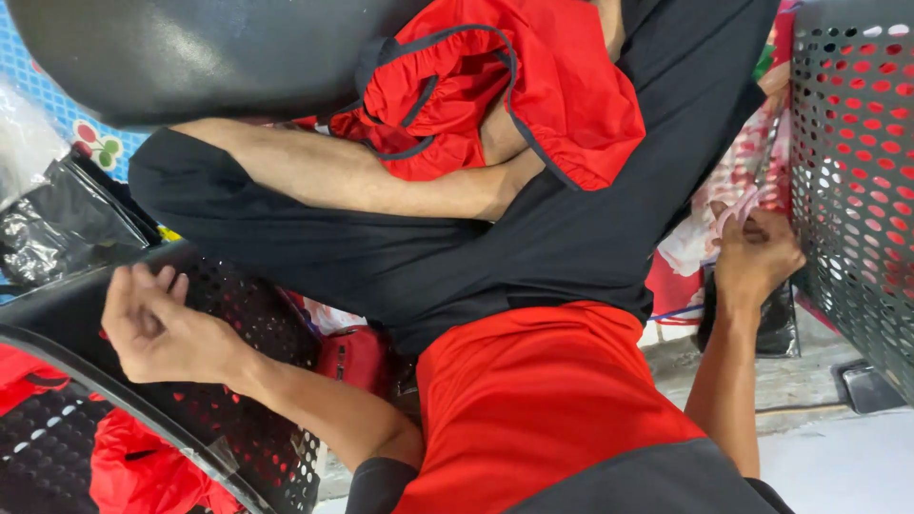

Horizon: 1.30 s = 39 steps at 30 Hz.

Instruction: Trimming loose threads from fabric seat covers using scissors and a lighter, then fitting the cover onto a stool base.

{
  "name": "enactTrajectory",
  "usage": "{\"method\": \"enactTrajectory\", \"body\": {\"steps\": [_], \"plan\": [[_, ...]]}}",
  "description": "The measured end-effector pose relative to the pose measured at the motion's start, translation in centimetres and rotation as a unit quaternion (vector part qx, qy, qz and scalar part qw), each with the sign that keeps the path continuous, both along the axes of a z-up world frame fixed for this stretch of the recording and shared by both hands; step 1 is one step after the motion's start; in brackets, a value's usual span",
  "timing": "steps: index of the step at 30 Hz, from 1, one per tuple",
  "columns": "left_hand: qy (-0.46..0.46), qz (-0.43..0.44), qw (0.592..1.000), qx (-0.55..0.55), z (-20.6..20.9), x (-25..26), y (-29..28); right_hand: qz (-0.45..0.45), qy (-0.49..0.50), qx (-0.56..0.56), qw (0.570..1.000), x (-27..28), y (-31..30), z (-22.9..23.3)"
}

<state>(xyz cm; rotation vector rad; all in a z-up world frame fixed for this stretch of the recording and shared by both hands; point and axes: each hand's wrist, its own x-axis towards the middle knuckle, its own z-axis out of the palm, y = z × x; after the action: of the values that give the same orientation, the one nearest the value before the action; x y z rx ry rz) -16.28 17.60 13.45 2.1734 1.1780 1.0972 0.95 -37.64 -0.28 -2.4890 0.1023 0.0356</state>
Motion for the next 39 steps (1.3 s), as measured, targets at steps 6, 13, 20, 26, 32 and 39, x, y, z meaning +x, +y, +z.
{"method": "enactTrajectory", "body": {"steps": [6,13,20,26,32,39], "plan": [[0.234,0.086,0.891,-0.379,0.2,-3.2,-1.8,0.048,-0.044,-0.064,0.996,-0.1,-0.7,-5.2],[0.381,0.073,0.826,-0.41,-7.3,-6.9,-0.9,0.104,0.06,-0.122,0.985,0.7,-0.4,-2.6],[0.163,0.08,0.882,-0.436,-8.8,-6.5,-0.5,0.18,-0.21,0.108,0.955,1.5,13.9,6.7],[0.101,-0.009,0.992,-0.08,1.1,0.1,-2.2,0.269,-0.293,0.055,0.916,2.3,20.9,6.9],[0.007,-0.233,0.972,-0.02,2.4,11.2,-7.3,0.246,-0.229,0.088,0.938,3.3,20.6,6.8],[0.198,-0.521,0.83,-0.002,-3.0,20.4,-14.2,0.205,-0.089,0.226,0.948,4.5,19.6,9.7]]}}
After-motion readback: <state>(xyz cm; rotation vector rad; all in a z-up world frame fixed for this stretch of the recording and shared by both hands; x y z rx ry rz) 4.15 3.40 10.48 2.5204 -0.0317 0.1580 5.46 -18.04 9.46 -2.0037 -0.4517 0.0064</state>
